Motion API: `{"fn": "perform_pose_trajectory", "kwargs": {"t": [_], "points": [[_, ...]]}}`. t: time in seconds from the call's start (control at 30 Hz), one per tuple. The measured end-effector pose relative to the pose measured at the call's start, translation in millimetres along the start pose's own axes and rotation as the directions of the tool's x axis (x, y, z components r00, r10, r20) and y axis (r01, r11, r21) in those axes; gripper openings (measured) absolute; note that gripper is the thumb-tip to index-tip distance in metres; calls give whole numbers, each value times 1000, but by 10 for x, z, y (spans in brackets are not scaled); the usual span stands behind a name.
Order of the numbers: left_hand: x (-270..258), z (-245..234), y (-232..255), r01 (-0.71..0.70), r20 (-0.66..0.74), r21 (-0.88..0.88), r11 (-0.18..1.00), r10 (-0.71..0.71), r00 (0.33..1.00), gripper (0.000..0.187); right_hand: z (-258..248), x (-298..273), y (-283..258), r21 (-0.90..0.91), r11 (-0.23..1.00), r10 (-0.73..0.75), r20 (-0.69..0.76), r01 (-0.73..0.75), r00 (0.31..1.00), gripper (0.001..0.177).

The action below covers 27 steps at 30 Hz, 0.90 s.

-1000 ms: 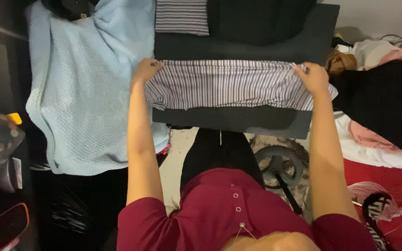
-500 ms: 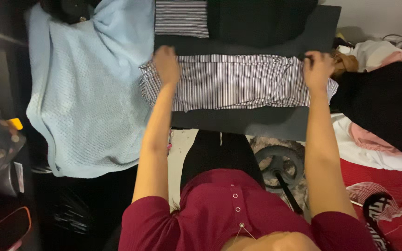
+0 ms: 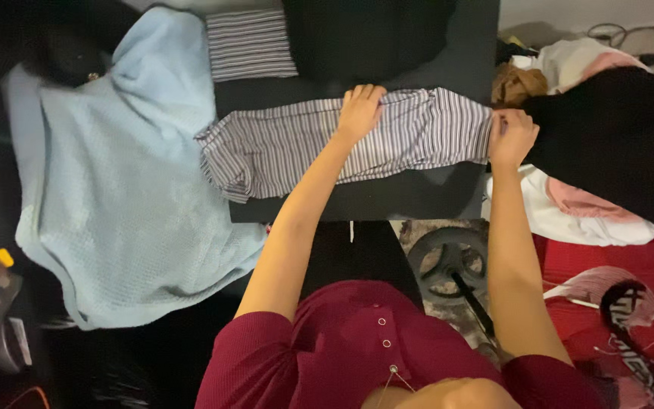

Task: The person folds a striped garment on a black table, then folds a black garment, and finally handles a pink garment. Each item is smoothed and folded by hand and placed on the table.

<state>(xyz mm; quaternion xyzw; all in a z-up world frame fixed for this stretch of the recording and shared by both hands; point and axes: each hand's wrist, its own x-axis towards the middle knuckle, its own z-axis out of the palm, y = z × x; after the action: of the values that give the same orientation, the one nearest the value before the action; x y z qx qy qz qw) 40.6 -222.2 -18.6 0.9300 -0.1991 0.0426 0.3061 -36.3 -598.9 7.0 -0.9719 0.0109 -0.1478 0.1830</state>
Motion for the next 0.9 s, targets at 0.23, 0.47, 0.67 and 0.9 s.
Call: {"fn": "perform_pose_trajectory", "kwargs": {"t": [0.23,0.47,0.67,0.9], "points": [[38,104,-137,185,68,53,981,-188,980,11,-108,-686,-59,29,999,31,22,-31,999,12],[184,-32,58,67,180,-234,970,-24,983,38,-187,-484,-66,-48,999,-18,56,21,998,20],[230,-86,257,-74,332,-138,988,117,936,45,-400,43,-319,242,964,-188,345,107,920,35],[35,-148,100,-145,217,-110,983,166,962,24,-365,-36,-166,289,957,-113,362,4,925,14]]}}
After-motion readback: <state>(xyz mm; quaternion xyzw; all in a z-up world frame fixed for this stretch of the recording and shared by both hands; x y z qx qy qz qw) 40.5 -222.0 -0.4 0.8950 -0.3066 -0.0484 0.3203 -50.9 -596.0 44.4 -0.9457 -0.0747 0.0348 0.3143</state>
